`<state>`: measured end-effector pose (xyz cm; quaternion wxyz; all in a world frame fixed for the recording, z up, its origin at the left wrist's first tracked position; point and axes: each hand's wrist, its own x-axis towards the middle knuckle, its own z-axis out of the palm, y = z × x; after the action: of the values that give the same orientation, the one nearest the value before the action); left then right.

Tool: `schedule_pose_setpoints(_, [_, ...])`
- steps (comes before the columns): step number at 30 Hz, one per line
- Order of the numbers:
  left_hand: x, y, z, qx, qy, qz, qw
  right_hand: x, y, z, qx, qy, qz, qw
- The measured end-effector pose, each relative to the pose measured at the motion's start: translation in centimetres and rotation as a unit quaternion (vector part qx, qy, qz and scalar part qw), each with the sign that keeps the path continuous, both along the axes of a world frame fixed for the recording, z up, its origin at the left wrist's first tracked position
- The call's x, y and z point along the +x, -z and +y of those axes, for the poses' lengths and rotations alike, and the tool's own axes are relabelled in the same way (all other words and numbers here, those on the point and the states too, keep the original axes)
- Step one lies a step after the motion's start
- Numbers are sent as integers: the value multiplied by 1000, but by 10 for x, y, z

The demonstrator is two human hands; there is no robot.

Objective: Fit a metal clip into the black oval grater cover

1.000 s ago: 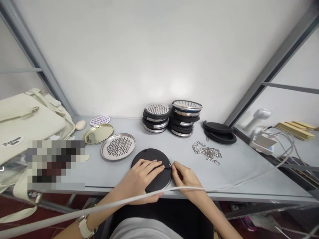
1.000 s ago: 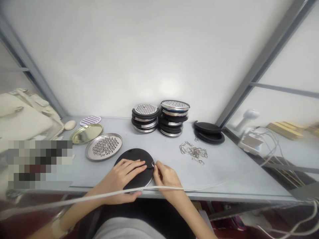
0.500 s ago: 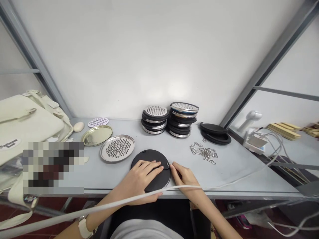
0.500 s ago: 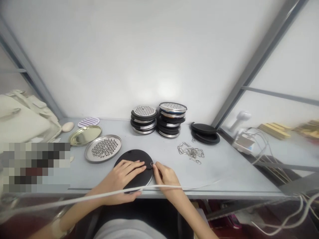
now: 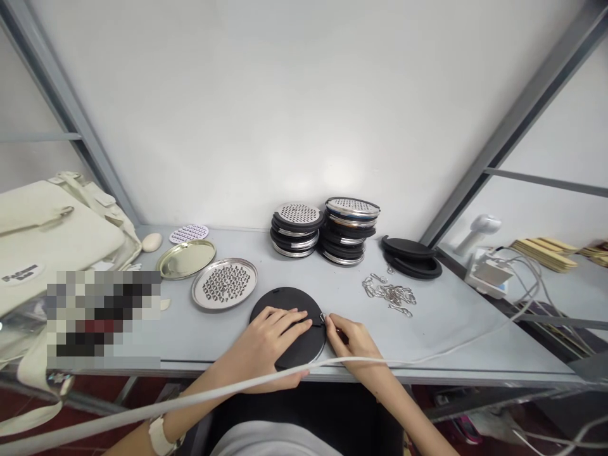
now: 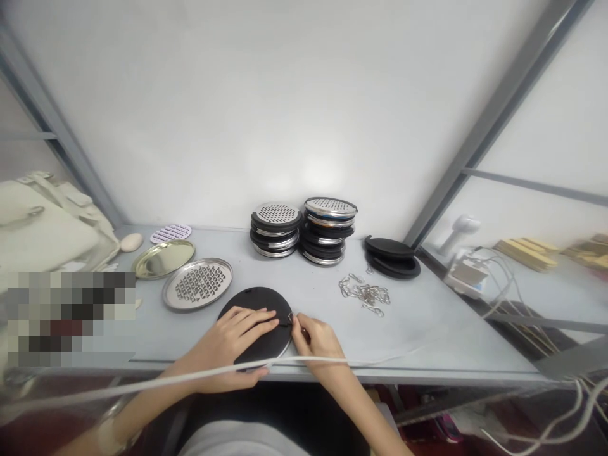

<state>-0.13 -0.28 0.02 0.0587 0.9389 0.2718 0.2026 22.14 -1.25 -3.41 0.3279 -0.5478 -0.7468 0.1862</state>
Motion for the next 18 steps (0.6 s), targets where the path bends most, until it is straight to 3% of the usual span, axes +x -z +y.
schedule_pose_setpoints(18, [0, 1, 0, 18, -2, 13, 1000, 1, 2, 0, -1, -7, 5, 1000])
